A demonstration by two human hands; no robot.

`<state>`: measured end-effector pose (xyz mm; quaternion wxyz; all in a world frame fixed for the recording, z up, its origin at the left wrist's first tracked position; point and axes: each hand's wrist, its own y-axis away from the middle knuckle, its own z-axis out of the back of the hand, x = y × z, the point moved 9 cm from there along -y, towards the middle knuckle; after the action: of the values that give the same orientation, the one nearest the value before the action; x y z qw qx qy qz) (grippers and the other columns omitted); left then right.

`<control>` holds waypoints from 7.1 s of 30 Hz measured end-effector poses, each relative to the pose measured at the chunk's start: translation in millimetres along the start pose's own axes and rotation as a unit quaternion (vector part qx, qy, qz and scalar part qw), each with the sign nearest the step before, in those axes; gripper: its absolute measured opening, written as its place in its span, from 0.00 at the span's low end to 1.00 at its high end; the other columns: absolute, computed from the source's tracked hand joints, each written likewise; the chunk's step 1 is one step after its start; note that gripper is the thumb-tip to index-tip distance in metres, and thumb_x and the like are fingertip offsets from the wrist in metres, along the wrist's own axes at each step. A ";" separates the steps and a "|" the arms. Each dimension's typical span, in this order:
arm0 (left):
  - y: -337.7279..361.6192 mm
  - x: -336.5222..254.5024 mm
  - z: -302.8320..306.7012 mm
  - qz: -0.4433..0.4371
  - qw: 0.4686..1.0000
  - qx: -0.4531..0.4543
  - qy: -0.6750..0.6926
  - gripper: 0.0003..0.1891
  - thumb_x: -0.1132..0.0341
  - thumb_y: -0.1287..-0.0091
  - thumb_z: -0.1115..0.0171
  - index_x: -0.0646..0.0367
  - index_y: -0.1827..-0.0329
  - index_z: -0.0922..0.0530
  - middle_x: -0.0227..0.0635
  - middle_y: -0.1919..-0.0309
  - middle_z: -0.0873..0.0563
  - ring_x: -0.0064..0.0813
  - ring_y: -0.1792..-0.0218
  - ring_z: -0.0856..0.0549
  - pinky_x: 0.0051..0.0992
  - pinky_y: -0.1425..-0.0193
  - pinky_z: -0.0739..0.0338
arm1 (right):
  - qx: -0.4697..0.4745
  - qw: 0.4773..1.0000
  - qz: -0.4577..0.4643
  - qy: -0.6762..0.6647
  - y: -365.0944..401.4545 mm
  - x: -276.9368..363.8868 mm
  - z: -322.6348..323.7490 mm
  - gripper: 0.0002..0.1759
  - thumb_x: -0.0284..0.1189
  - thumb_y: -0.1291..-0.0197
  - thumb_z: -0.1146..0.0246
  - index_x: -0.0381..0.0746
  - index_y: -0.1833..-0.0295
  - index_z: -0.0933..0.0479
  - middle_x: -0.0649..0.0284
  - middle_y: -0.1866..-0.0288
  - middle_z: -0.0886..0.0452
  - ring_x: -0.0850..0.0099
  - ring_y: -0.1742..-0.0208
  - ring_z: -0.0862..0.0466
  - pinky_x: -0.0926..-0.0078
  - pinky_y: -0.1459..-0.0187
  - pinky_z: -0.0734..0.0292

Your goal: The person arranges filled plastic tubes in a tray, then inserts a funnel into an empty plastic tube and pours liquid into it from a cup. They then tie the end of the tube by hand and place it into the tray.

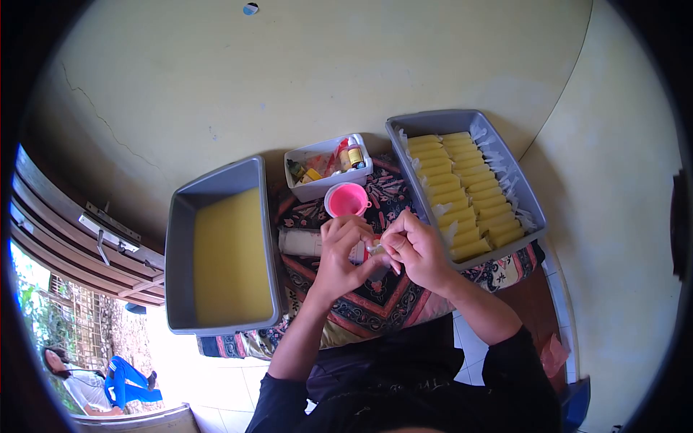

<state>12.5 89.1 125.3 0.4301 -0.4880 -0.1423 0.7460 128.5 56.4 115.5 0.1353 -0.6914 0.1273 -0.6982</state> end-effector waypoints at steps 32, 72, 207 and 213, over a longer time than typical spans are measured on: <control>56.2 78.4 -44.8 0.185 0.945 -0.049 0.267 0.06 0.76 0.42 0.35 0.63 0.66 0.25 0.41 0.58 0.15 0.33 0.51 0.17 0.32 0.44 0.27 | 0.027 0.997 -0.054 0.039 10.3 -60.2 3.8 0.08 0.22 0.31 0.46 0.34 0.65 0.33 0.64 0.71 0.22 0.80 0.70 0.21 0.81 0.66 0.24; -34.0 13.0 -8.3 0.014 0.990 -0.057 0.132 0.05 0.70 0.45 0.29 0.60 0.66 0.14 0.30 0.68 0.13 0.35 0.48 0.21 0.35 0.40 0.32 | -0.055 0.998 -0.003 -0.013 -44.8 31.2 21.1 0.08 0.24 0.28 0.49 0.36 0.63 0.34 0.66 0.76 0.26 0.83 0.78 0.30 0.84 0.78 0.36; -256.4 138.9 -255.8 0.061 0.969 0.174 -0.164 0.16 0.73 0.48 0.30 0.58 0.55 0.23 0.48 0.60 0.15 0.52 0.56 0.17 0.44 0.51 0.21 | -0.270 0.865 -0.068 0.418 -144.1 -138.7 372.3 0.09 0.25 0.46 0.32 0.34 0.61 0.22 0.53 0.66 0.16 0.62 0.66 0.16 0.68 0.61 0.22; -252.6 149.1 -258.1 0.043 0.944 0.195 -0.261 0.12 0.70 0.43 0.35 0.55 0.56 0.22 0.45 0.63 0.14 0.47 0.60 0.15 0.43 0.54 0.20 | -0.248 0.861 -0.035 0.442 -140.5 -128.3 360.5 0.11 0.24 0.47 0.32 0.33 0.58 0.22 0.49 0.66 0.17 0.56 0.62 0.15 0.63 0.59 0.22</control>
<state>336.2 300.8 70.0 0.4325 -0.1881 -0.0803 0.8781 488.1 237.4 51.5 -0.1359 -0.3245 0.3185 -0.8802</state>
